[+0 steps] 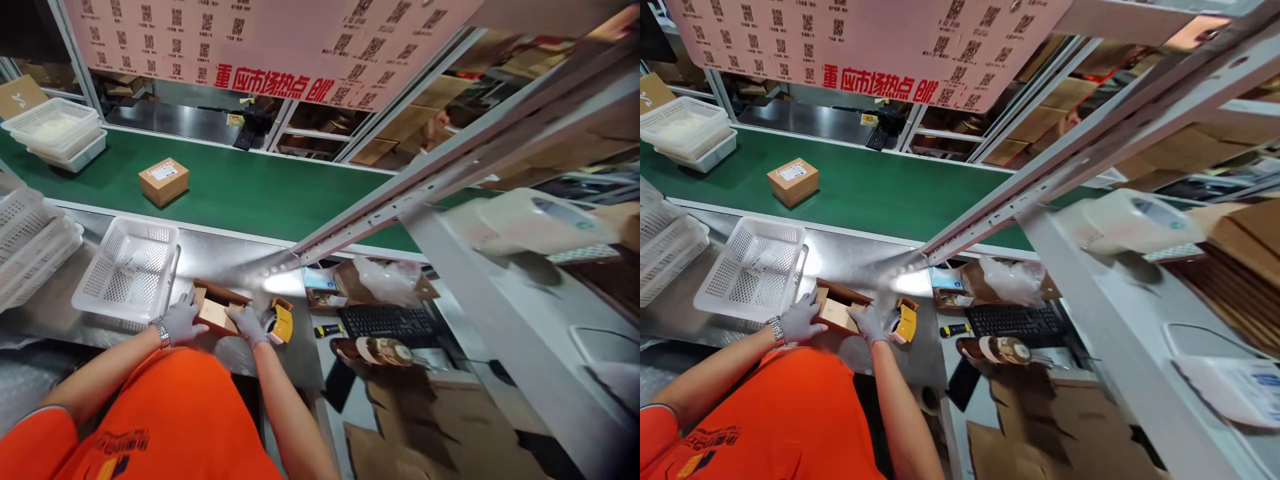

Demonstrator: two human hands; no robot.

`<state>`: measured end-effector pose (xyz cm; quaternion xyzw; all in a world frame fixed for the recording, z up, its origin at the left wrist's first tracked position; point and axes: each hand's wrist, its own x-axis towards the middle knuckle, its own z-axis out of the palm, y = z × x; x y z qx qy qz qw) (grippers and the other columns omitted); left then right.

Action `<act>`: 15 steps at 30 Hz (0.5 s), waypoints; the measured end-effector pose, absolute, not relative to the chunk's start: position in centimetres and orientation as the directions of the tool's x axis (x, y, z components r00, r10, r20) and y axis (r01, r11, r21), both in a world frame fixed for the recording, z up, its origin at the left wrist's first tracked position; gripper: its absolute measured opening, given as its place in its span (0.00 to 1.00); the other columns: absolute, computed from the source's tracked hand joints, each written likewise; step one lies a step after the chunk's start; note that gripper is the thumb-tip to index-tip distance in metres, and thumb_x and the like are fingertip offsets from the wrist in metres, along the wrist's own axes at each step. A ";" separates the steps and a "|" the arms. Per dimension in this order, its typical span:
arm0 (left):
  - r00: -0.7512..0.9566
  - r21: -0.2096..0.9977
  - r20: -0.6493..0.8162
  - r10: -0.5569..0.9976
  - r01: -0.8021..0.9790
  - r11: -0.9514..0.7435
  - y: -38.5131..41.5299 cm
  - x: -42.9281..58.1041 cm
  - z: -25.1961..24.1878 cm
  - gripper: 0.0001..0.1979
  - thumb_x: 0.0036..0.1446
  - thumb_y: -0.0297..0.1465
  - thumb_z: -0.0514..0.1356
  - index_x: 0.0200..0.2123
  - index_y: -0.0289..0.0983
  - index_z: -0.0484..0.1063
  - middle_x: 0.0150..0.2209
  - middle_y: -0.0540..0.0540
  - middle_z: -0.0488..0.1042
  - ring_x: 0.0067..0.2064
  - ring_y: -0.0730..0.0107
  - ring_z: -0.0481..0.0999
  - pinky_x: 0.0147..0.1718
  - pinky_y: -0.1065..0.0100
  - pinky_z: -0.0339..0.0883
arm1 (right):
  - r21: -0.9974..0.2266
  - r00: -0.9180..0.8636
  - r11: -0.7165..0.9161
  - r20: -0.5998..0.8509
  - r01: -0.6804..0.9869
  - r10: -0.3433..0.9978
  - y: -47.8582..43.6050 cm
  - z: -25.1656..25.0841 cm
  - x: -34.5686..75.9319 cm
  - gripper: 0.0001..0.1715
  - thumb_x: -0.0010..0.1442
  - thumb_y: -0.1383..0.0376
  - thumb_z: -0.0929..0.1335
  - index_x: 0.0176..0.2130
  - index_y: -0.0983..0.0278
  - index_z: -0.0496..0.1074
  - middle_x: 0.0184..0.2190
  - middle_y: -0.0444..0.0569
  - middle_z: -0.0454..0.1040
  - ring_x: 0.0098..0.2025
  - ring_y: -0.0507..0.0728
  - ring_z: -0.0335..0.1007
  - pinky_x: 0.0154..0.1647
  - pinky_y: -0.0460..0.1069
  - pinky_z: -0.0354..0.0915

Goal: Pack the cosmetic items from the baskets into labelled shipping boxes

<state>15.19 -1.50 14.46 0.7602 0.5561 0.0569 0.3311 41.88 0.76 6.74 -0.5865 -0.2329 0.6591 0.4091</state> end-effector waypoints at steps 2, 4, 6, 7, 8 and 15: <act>0.373 0.533 -0.286 0.883 0.827 -0.177 -0.6 15.5 14.7 0.19 0.65 0.47 0.68 0.48 0.38 0.83 0.71 0.29 0.68 0.71 0.33 0.69 0.64 0.45 0.71 | -0.797 0.049 -0.548 -0.577 -0.253 0.815 1.1 6.3 41.3 0.38 0.35 0.69 0.85 0.46 0.61 0.77 0.33 0.42 0.84 0.38 0.61 0.82 0.45 0.55 0.78; 0.320 0.544 -0.284 0.904 0.830 -0.123 0.3 15.9 14.4 0.16 0.66 0.45 0.68 0.44 0.38 0.82 0.69 0.29 0.69 0.68 0.36 0.72 0.62 0.47 0.72 | -0.793 0.040 -0.549 -0.578 -0.264 0.815 1.2 6.3 41.5 0.36 0.37 0.66 0.86 0.46 0.61 0.77 0.33 0.43 0.84 0.39 0.62 0.83 0.46 0.56 0.78; 0.200 0.565 -0.306 0.931 0.825 0.009 1.2 16.4 13.4 0.17 0.64 0.44 0.70 0.47 0.37 0.80 0.66 0.29 0.69 0.63 0.39 0.77 0.61 0.49 0.73 | -0.774 0.010 -0.564 -0.592 -0.289 0.806 1.3 6.6 42.1 0.30 0.44 0.58 0.84 0.44 0.61 0.77 0.33 0.45 0.84 0.41 0.63 0.84 0.46 0.57 0.78; 0.132 0.570 -0.323 0.937 0.817 0.081 1.5 16.5 12.6 0.21 0.62 0.44 0.72 0.52 0.36 0.78 0.65 0.29 0.69 0.62 0.39 0.77 0.61 0.49 0.73 | -0.762 -0.003 -0.572 -0.599 -0.304 0.801 1.3 6.8 42.5 0.27 0.48 0.53 0.83 0.42 0.62 0.77 0.33 0.47 0.84 0.43 0.64 0.84 0.46 0.57 0.78; 0.070 0.577 -0.335 0.940 0.804 0.146 1.8 16.6 11.8 0.29 0.60 0.44 0.74 0.58 0.35 0.75 0.66 0.27 0.69 0.64 0.38 0.77 0.62 0.48 0.73 | -0.754 -0.008 -0.573 -0.603 -0.322 0.797 1.3 7.0 42.7 0.26 0.51 0.48 0.81 0.41 0.61 0.77 0.33 0.48 0.84 0.44 0.64 0.84 0.46 0.58 0.78; -0.087 0.726 -0.433 0.897 0.557 0.404 1.3 16.4 7.4 0.52 0.56 0.48 0.75 0.75 0.34 0.57 0.76 0.21 0.60 0.76 0.36 0.66 0.69 0.51 0.67 | -0.776 0.078 -0.515 -0.576 -0.364 0.814 -0.3 6.4 42.3 0.33 0.44 0.51 0.79 0.48 0.60 0.78 0.37 0.48 0.85 0.49 0.67 0.83 0.46 0.57 0.79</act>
